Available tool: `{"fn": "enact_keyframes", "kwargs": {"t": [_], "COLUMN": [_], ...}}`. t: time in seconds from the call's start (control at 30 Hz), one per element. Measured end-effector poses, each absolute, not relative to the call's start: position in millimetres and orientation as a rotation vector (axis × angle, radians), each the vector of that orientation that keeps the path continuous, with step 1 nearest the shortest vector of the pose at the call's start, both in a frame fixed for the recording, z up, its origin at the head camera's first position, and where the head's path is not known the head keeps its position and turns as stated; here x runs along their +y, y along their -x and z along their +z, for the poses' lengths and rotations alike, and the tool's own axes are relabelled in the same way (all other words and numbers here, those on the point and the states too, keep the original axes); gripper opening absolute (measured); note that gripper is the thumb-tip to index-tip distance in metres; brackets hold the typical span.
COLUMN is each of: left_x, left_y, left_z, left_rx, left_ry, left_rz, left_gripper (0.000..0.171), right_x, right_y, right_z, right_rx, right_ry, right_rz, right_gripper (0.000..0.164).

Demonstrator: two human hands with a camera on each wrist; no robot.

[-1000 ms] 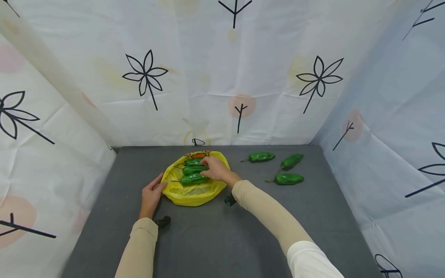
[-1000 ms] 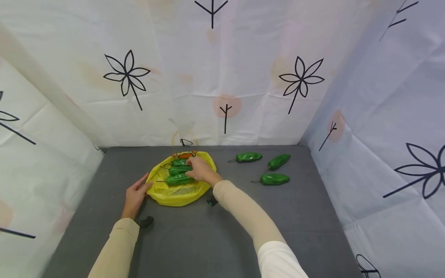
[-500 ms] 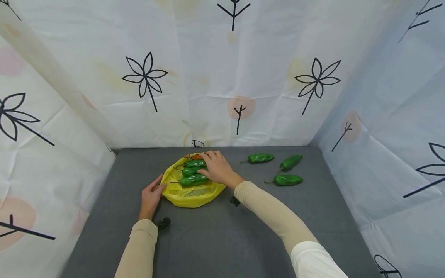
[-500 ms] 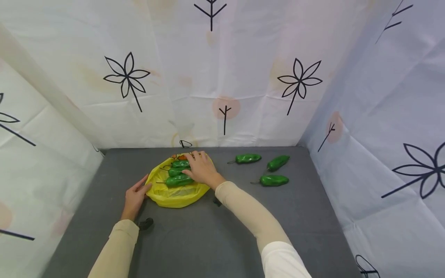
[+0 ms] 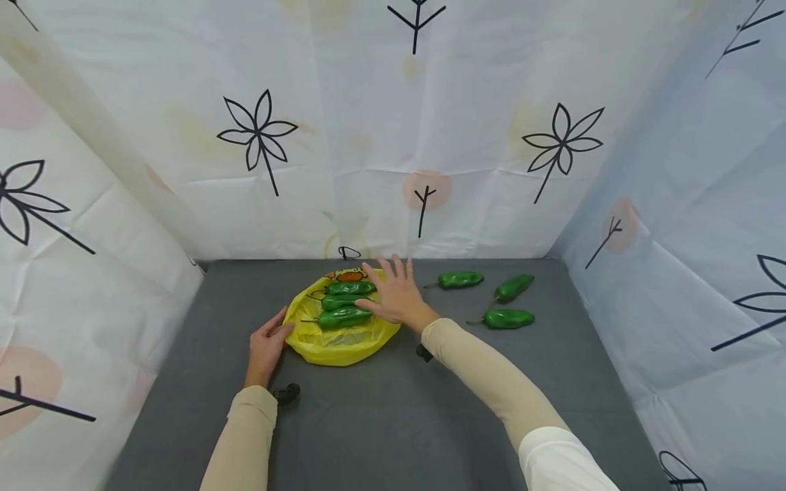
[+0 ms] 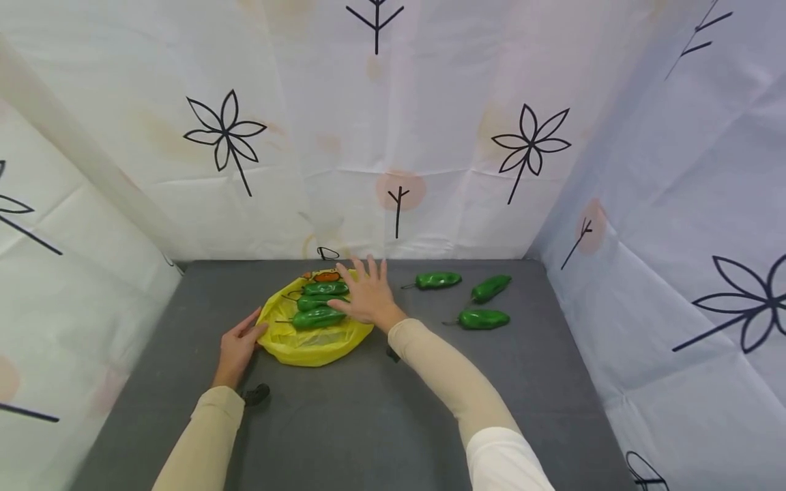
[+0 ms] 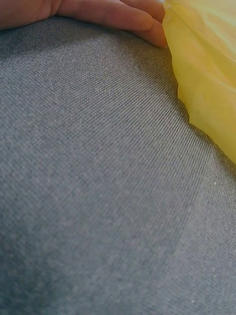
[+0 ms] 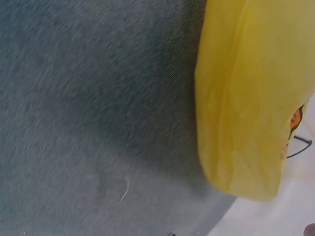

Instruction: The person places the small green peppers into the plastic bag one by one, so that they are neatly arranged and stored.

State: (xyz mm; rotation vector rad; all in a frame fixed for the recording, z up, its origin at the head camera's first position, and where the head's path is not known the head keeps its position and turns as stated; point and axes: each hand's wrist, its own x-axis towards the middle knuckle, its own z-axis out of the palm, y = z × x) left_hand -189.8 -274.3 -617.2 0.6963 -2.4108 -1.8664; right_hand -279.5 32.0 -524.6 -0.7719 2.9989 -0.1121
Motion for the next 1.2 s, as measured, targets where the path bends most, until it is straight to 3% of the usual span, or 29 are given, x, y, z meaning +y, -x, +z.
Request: {"fn": "enact_keyframes", "kwargs": {"t": [1.2], "left_x": [-273.7], "left_y": [189.2], "left_z": [-613.3], "left_rx": [-2.427], "left_ry": [-0.755], "left_rz": [-1.852], "left_gripper": [0.054], "right_x": [113.0], "right_y": [309.2], "right_z": [-546.1], "right_rx": [2.991], "right_ry": [0.518], "right_rz": [-0.139], "right_gripper": [0.095]}}
